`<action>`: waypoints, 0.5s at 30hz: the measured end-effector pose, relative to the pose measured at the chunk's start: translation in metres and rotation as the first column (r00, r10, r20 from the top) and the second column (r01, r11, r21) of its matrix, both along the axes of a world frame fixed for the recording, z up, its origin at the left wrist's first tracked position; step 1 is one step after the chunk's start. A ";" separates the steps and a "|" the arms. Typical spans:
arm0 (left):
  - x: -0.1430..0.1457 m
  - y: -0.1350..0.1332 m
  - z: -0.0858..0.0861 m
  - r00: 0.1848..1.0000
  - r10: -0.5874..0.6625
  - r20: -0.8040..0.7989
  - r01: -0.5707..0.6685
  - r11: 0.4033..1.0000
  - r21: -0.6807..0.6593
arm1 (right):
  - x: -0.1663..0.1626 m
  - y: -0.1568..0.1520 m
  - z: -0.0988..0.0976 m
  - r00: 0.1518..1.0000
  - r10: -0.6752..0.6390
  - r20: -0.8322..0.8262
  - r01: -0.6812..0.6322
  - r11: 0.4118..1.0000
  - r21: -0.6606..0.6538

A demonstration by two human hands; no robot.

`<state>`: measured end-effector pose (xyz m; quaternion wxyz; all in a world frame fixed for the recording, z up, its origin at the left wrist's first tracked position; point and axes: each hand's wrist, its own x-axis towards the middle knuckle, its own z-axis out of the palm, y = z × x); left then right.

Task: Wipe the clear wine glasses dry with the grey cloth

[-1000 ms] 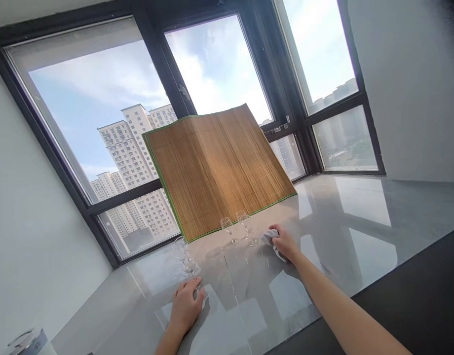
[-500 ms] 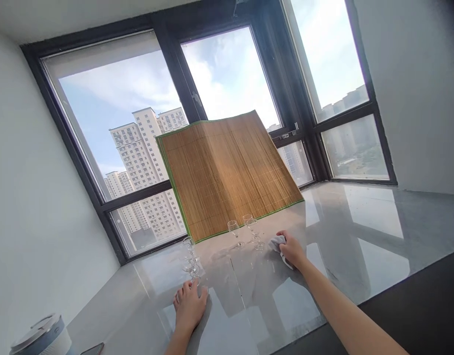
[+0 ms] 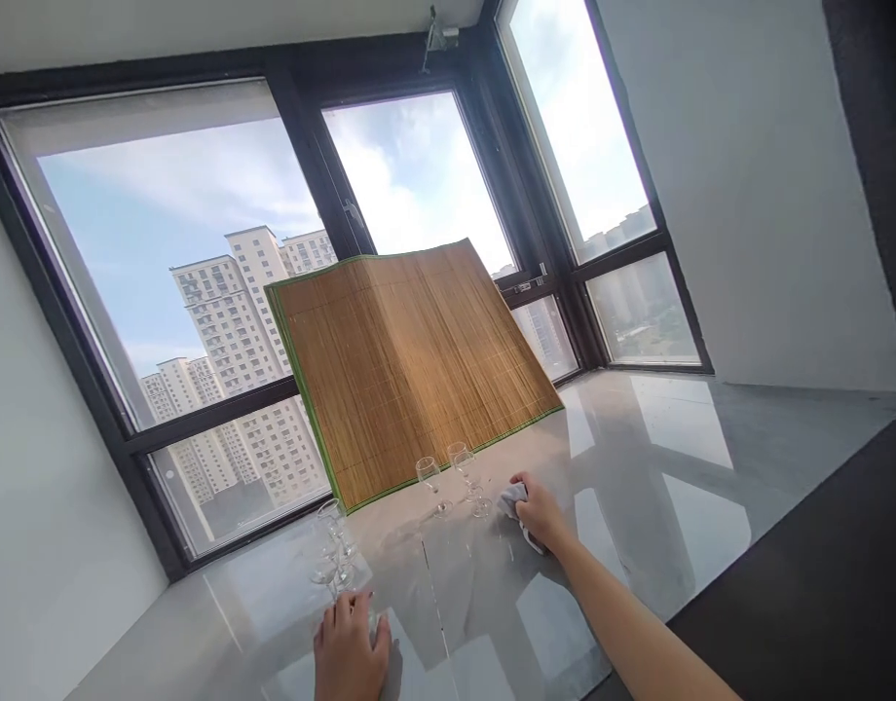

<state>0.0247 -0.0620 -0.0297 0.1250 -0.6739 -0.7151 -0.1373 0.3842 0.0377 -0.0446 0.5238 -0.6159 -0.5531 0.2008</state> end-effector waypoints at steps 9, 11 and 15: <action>0.145 0.072 0.012 0.790 -0.565 0.239 0.588 0.808 -0.036 | 0.000 0.003 0.001 0.996 -0.091 -0.014 0.091 0.996 0.005; 0.160 0.090 0.012 0.800 -0.555 0.227 0.584 0.808 -0.082 | 0.000 0.002 0.001 0.996 -0.083 -0.018 0.084 0.996 0.024; 0.171 0.106 0.014 0.801 -0.571 0.180 0.598 0.772 -0.216 | 0.000 0.003 -0.002 0.997 -0.074 -0.017 0.075 0.997 0.028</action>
